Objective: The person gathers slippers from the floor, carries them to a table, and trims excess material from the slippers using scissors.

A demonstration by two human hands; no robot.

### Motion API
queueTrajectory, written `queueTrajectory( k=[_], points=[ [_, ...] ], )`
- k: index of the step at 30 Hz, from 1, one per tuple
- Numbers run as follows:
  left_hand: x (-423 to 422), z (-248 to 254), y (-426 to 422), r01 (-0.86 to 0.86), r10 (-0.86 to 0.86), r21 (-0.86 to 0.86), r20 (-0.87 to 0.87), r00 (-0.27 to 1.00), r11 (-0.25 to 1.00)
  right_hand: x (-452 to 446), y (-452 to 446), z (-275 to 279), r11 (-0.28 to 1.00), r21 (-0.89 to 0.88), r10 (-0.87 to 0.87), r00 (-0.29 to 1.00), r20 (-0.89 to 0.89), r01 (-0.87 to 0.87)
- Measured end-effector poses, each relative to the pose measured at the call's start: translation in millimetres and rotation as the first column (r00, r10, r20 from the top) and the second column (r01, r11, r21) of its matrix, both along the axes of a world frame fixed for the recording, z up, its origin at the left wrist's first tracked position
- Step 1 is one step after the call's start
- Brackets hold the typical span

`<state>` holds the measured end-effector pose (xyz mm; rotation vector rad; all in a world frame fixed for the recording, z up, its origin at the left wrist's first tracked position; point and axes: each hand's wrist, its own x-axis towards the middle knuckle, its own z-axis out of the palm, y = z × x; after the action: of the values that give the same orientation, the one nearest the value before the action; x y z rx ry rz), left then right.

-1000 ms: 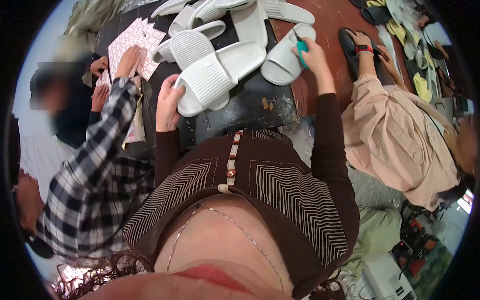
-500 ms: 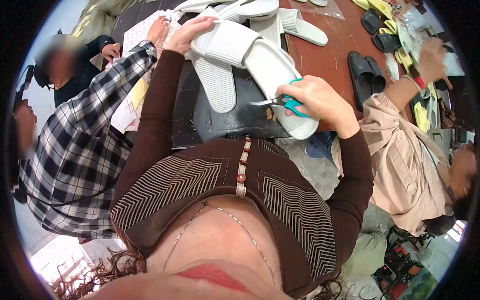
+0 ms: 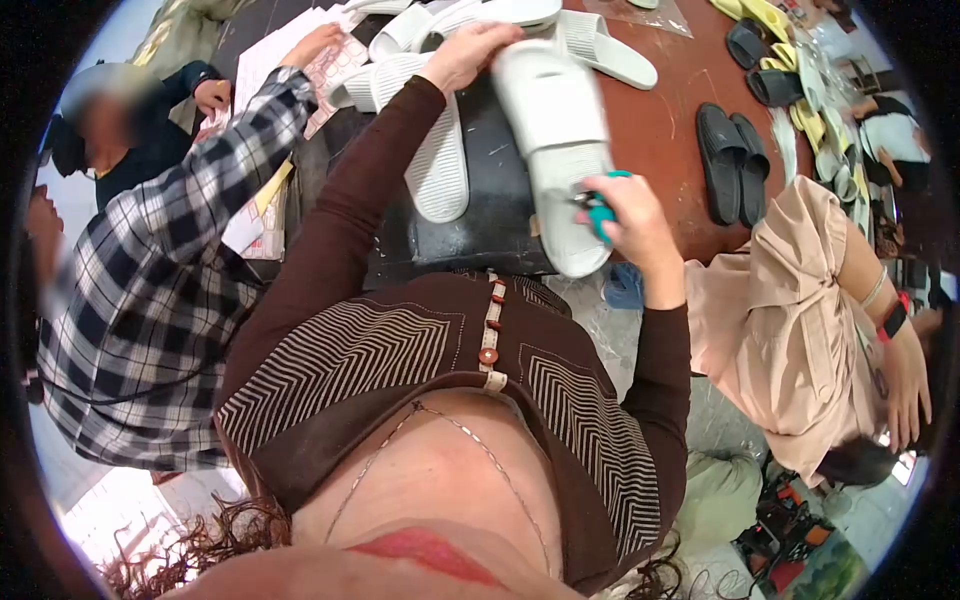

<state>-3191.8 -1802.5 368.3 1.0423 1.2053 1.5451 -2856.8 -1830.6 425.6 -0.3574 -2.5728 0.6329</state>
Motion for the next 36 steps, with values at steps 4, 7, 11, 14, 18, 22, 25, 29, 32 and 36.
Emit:
queueTrajectory(
  k=[4, 7, 11, 14, 18, 22, 25, 29, 32, 36],
  points=[
    [-25, 32, -54, -0.506, 0.536, 0.219, -0.105, 0.838, 0.834, 31, 29, 0, 0.928, 0.083, -0.356, 0.931, -0.078, 0.362],
    [-57, 23, -96, -0.712, 0.785, 0.339, -0.184, 0.591, 0.615, 41, 73, 2, 0.818, 0.1, -0.56, 0.824, -0.08, 0.566],
    [-76, -28, -152, -0.837, 0.791, 0.181, -0.478, 0.383, 0.516, 32, 101, -16, 0.681, 0.023, -0.718, 0.674, -0.175, 0.732],
    [-37, -51, -179, -0.757, 0.697, -0.198, -0.298, 0.652, 0.623, 8, 94, -48, 0.688, -0.572, -0.64, 0.746, -0.187, 0.447],
    [-12, -79, -183, -0.458, 0.495, -0.265, 0.091, 0.864, 0.848, -50, 62, -85, 0.769, -0.537, -0.429, 0.902, -0.034, 0.345],
    [-5, -77, -173, -0.576, 0.573, -0.179, -0.072, 0.816, 0.798, -83, 26, -89, 0.497, -0.855, -0.286, 0.958, -0.002, 0.146],
    [-9, -73, -172, -0.741, 0.668, 0.105, -0.53, 0.523, 0.664, -84, 20, -105, 0.605, -0.778, -0.259, 0.966, 0.009, 0.169],
    [-34, -95, -179, -0.821, 0.609, -0.004, -0.669, 0.426, 0.57, -75, 0, -112, 0.532, -0.801, -0.28, 0.95, 0.139, 0.274],
    [-54, -124, -170, -0.757, 0.605, -0.053, -0.566, 0.56, 0.651, -78, -19, -122, 0.323, -0.888, -0.33, 0.919, 0.217, 0.326],
    [-63, -128, -153, -0.684, 0.568, -0.093, -0.483, 0.666, 0.723, -95, -38, -137, 0.356, -0.856, -0.326, 0.908, 0.263, 0.375]
  ],
)
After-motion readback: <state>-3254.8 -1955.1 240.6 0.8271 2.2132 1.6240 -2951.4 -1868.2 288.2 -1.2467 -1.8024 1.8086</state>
